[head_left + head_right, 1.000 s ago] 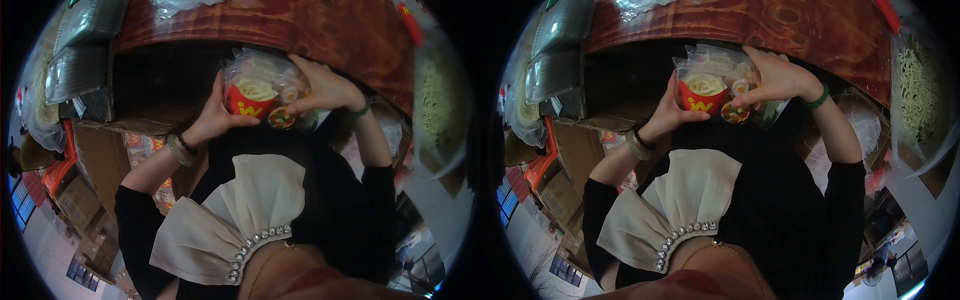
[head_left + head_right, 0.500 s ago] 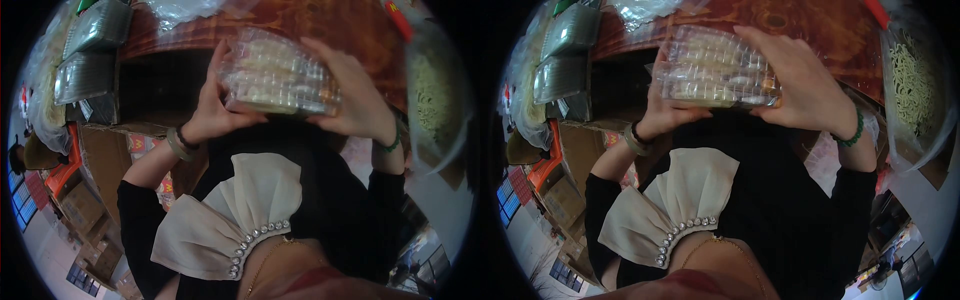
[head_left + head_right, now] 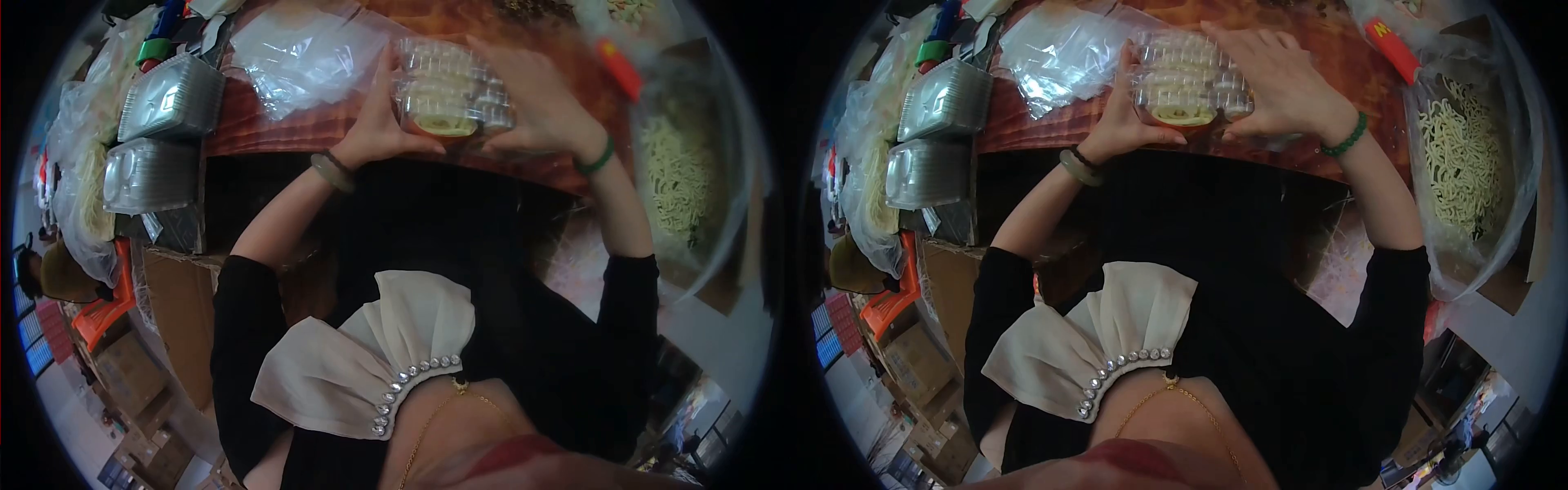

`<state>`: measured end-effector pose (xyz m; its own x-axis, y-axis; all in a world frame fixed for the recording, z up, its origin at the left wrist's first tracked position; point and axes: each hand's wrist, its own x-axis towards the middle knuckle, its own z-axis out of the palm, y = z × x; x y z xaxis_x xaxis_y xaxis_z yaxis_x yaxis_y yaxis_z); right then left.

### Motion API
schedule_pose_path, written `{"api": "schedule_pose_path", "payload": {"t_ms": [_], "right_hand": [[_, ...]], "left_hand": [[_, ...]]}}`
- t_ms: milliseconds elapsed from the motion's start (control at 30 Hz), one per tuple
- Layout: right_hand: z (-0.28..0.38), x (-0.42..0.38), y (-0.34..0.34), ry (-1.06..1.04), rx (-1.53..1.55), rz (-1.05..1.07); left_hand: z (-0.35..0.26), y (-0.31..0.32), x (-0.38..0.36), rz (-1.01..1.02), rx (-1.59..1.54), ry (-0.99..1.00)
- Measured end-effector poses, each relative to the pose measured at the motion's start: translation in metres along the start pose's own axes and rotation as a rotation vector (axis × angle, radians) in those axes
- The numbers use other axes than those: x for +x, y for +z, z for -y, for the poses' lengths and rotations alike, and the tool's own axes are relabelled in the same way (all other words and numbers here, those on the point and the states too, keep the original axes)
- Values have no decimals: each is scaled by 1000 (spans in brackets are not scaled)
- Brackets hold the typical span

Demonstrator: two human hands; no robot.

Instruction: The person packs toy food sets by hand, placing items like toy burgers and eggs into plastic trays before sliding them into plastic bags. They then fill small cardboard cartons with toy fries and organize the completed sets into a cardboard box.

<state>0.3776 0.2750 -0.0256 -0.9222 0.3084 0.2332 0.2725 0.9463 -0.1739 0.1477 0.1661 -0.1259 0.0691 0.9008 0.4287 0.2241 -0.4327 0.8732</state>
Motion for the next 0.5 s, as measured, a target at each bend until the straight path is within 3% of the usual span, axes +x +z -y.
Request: {"api": "schedule_pose_path", "payload": {"t_ms": [67,133,200,267,333,400,433,500], "right_hand": [[1,0,0,9,0,5],[1,4,-1,-34,17,7],[-5,8,-7,7,46,59],[-7,17,-13,-18,159,88],[-8,24,-15,143,579,174],[-6,22,-34,239,558,317],[0,21,-34,191,556,340],[6,24,-36,302,815,425]], "left_hand": [[6,2,5,-6,-19,-31],[7,-4,9,-36,287,130],[9,-2,18,-83,313,178],[14,3,26,-120,323,67],[-14,-1,31,-178,428,131],[-42,-1,29,-96,348,-101],[-56,-5,23,-142,368,-116],[-74,-10,14,115,-11,-536]]}}
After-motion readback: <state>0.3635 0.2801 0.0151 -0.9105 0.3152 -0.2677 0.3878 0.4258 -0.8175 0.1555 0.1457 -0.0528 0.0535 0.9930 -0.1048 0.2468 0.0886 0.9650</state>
